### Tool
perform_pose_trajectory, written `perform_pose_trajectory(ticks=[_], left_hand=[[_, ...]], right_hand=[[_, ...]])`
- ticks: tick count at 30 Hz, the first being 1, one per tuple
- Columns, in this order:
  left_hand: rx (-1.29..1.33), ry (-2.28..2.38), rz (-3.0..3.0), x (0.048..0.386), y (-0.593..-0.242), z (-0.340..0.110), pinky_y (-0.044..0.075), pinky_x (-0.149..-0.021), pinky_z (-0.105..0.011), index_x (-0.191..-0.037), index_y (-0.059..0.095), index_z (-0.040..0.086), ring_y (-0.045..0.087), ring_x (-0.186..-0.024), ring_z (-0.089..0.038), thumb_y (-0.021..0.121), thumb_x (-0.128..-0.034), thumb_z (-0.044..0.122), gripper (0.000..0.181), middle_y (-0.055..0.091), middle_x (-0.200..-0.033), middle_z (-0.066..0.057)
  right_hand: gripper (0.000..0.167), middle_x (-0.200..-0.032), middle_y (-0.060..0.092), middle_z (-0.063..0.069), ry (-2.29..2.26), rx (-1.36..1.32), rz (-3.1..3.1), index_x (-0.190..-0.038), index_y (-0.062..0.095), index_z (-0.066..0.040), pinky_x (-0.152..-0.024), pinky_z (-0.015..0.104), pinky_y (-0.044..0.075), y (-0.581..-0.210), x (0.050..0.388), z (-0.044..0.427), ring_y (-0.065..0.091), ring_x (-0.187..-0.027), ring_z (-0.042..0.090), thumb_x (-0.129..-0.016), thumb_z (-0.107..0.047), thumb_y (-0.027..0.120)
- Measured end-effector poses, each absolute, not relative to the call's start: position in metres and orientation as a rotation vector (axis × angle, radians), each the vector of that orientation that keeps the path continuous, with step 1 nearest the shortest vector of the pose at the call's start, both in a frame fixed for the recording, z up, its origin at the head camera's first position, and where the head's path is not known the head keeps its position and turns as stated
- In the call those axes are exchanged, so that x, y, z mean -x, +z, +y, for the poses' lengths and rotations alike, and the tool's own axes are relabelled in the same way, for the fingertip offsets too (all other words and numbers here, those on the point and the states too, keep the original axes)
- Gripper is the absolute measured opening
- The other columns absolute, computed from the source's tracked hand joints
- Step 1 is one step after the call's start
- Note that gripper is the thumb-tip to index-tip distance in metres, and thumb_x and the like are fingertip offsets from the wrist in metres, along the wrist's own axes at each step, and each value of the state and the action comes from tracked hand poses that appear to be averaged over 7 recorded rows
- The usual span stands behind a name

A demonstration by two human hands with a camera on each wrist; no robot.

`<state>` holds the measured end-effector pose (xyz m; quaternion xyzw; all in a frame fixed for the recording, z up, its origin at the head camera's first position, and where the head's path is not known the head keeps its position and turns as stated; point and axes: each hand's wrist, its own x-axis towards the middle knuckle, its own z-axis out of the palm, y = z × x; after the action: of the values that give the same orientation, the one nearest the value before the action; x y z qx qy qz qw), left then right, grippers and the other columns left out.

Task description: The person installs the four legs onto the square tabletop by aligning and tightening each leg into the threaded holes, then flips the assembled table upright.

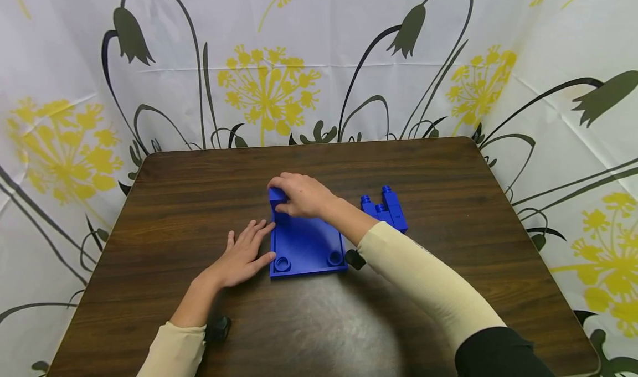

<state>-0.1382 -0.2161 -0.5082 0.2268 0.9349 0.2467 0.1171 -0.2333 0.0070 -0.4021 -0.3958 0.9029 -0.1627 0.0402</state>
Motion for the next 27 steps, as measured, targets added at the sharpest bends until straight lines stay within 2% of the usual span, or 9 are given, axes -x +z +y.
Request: perform_pose_trajectory(ticks=[6,10,13,15,19,27], left_hand=[[-0.641,0.678,2.730,0.140,-0.509,-0.216,-0.007,-0.104,-0.072,-0.158,0.017,0.025,0.000,-0.149,-0.033,0.045,-0.1005,0.052,0.070,0.013,-0.163,-0.010],[-0.639,0.681,2.725,0.140,-0.509,-0.217,-0.007,-0.105,-0.072,-0.158,0.016,0.026,-0.001,-0.149,-0.032,0.045,-0.1005,0.053,0.070,0.013,-0.163,-0.009],[-0.646,0.683,2.726,0.140,-0.510,-0.218,-0.007,-0.105,-0.072,-0.158,0.016,0.026,-0.001,-0.149,-0.032,0.044,-0.1005,0.053,0.070,0.013,-0.163,-0.009],[-0.651,0.683,2.727,0.140,-0.509,-0.218,-0.007,-0.105,-0.072,-0.158,0.016,0.026,-0.001,-0.149,-0.032,0.044,-0.1006,0.053,0.070,0.013,-0.163,-0.009],[-0.667,0.698,2.733,0.138,-0.505,-0.216,-0.006,-0.103,-0.073,-0.158,0.017,0.024,0.001,-0.149,-0.036,0.047,-0.1007,0.050,0.070,0.015,-0.162,-0.012],[-0.638,0.680,2.720,0.140,-0.509,-0.217,-0.008,-0.104,-0.072,-0.158,0.014,0.028,-0.002,-0.149,-0.031,0.045,-0.1005,0.053,0.070,0.011,-0.163,-0.008]], right_hand=[[0.065,-0.127,0.055,0.003,-0.390,1.228,2.761,-0.145,0.046,-0.019,-0.085,0.033,0.051,-0.399,0.230,0.007,0.057,-0.110,0.015,-0.089,-0.037,0.072],[0.065,-0.141,0.045,0.002,-0.459,1.322,2.683,-0.149,0.041,-0.019,-0.081,0.029,0.050,-0.395,0.229,0.009,0.050,-0.121,0.015,-0.091,-0.015,0.067],[0.062,-0.145,0.044,0.000,-0.543,1.394,2.585,-0.146,0.046,-0.018,-0.081,0.026,0.046,-0.392,0.229,0.010,0.048,-0.123,0.013,-0.089,0.004,0.055],[0.059,-0.142,0.047,-0.001,-0.555,1.423,2.556,-0.141,0.052,-0.018,-0.086,0.026,0.045,-0.390,0.229,0.010,0.050,-0.123,0.013,-0.088,0.008,0.050],[0.050,-0.137,0.050,-0.001,-0.507,1.422,2.578,-0.133,0.059,-0.017,-0.097,0.028,0.043,-0.388,0.229,0.009,0.052,-0.122,0.014,-0.090,0.007,0.052],[0.043,-0.124,0.055,0.002,-0.467,1.304,2.664,-0.133,0.059,-0.015,-0.094,0.031,0.047,-0.389,0.231,0.006,0.058,-0.110,0.017,-0.092,-0.013,0.070]])
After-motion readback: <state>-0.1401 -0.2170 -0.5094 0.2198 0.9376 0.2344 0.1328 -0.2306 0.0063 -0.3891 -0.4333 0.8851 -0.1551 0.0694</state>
